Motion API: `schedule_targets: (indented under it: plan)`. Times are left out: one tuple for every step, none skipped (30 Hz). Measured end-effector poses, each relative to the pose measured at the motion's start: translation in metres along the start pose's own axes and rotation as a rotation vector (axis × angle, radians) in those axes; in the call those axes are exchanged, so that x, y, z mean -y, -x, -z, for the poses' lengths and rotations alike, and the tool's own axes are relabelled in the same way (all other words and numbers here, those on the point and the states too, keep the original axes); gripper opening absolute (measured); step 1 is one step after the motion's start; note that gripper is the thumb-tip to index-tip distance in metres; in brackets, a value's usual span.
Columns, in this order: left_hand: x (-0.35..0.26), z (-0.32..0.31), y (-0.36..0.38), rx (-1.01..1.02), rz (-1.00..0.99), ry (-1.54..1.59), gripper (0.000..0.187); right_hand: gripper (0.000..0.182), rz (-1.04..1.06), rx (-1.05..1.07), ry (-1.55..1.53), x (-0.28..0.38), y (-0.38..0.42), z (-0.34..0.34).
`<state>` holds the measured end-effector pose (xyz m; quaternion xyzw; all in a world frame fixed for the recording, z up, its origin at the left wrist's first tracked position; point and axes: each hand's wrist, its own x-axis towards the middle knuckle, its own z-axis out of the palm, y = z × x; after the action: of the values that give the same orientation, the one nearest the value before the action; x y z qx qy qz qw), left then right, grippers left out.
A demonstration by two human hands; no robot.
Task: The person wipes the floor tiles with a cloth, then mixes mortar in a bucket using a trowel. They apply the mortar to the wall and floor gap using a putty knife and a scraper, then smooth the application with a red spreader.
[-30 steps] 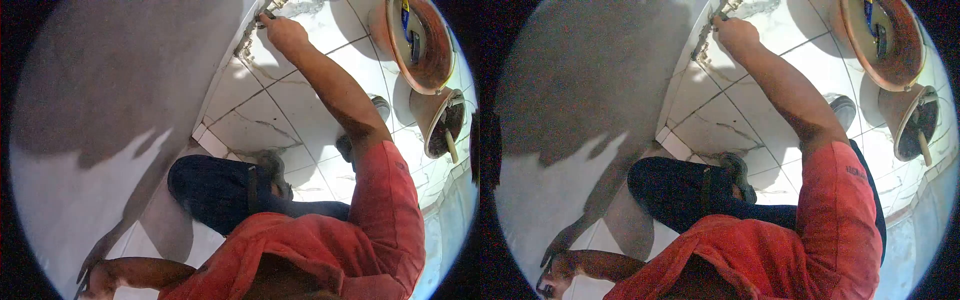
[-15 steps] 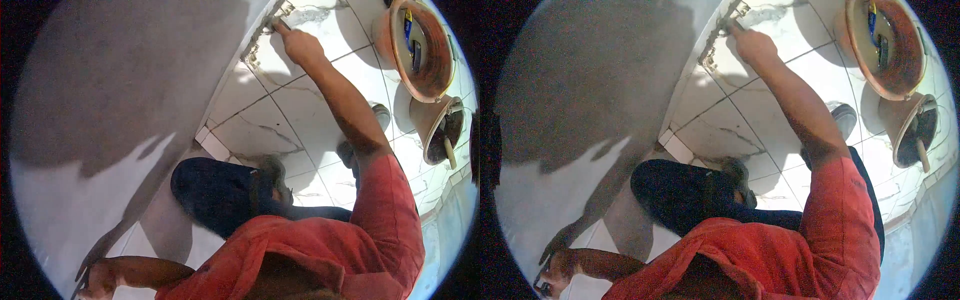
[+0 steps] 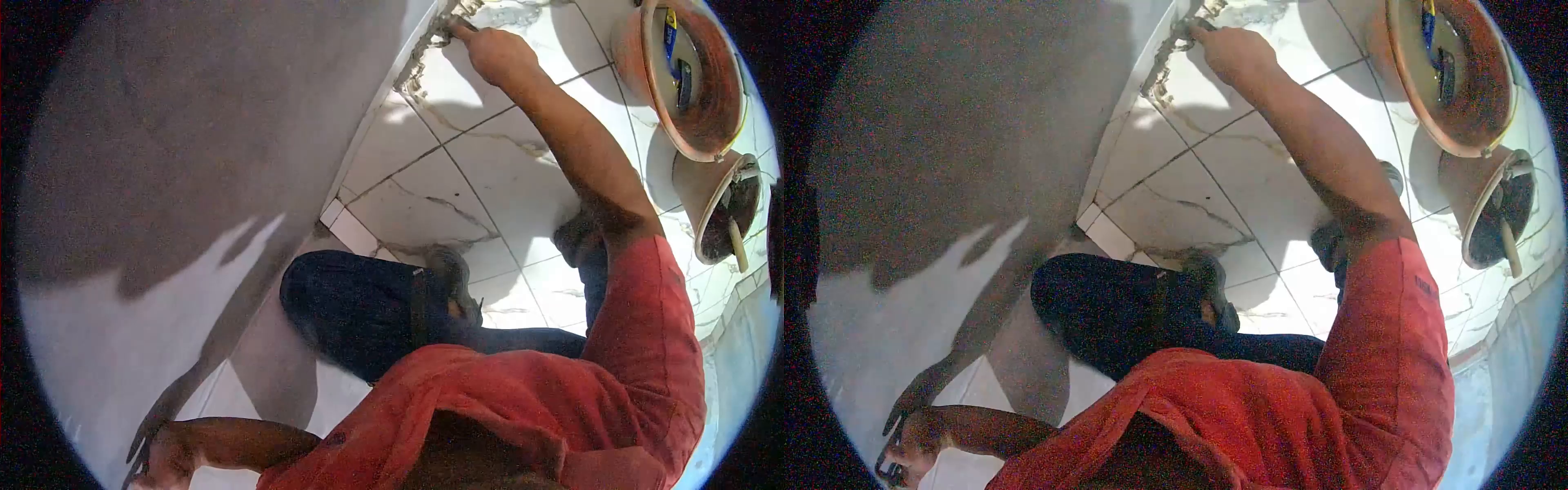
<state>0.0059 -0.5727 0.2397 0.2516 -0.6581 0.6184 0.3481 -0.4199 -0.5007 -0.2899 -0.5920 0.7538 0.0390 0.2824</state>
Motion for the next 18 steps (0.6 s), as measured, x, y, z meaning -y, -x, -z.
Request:
schedule_targets:
  plan:
    - [0.01,0.0,0.001,0.016,-0.067,-0.066,0.035,0.056,-0.031,-0.028,-0.045,0.0,0.004,0.001]
    - [0.021,0.001,0.003,0.041,-0.143,-0.153,0.035,0.056,-0.034,-0.024,-0.044,-0.002,-0.002,-0.007]
    - [0.038,0.004,0.007,0.079,-0.239,-0.285,0.035,0.057,-0.017,-0.082,-0.056,-0.005,-0.015,-0.021]
    - [0.02,0.0,0.004,0.033,-0.144,-0.146,0.035,0.057,0.001,-0.138,-0.072,-0.003,-0.021,-0.031]
    - [0.002,-0.004,0.001,-0.01,-0.05,-0.009,0.036,0.057,0.002,-0.13,-0.079,0.001,-0.017,-0.023]
    - [-0.013,-0.007,0.002,-0.021,-0.03,0.048,0.038,0.046,-0.029,-0.028,-0.118,0.002,-0.013,-0.011]
    - [-0.014,-0.005,0.0,-0.011,-0.033,0.071,0.039,0.037,-0.057,0.064,-0.15,0.002,-0.013,0.0]
    - [-0.016,-0.004,-0.001,-0.001,-0.036,0.087,0.04,0.037,-0.037,0.051,-0.042,0.002,-0.015,0.003]
    - [-0.019,-0.004,-0.003,0.009,-0.046,0.113,0.042,0.037,-0.04,0.056,-0.049,0.003,-0.013,0.003]
    - [-0.022,-0.004,-0.003,0.013,-0.045,0.133,0.043,0.038,-0.041,0.097,-0.014,0.002,-0.014,0.007]
    - [-0.024,-0.003,-0.004,0.015,-0.044,0.151,0.045,0.039,-0.04,0.133,0.026,0.0,-0.017,0.011]
    - [-0.023,-0.002,-0.005,0.022,-0.056,0.162,0.046,0.039,-0.041,0.129,0.029,0.0,-0.018,0.012]
    - [-0.024,-0.003,-0.006,0.038,-0.07,0.183,0.047,0.04,-0.013,0.061,-0.001,0.002,-0.015,0.008]
    - [-0.024,-0.003,-0.005,0.047,-0.092,0.201,0.049,0.041,0.013,-0.006,-0.031,0.003,-0.011,0.004]
    - [-0.022,-0.004,-0.005,0.056,-0.11,0.215,0.05,0.041,0.012,-0.004,-0.03,0.002,-0.01,0.003]
    - [-0.021,-0.005,-0.006,0.061,-0.141,0.235,0.052,0.04,-0.032,0.019,-0.082,0.003,-0.009,0.004]
    - [-0.019,-0.006,-0.009,0.084,-0.191,0.263,0.053,0.039,-0.074,0.048,-0.139,0.007,-0.005,0.004]
    - [-0.018,-0.005,-0.011,0.112,-0.255,0.3,0.055,0.039,-0.066,0.067,-0.105,0.007,-0.002,0.01]
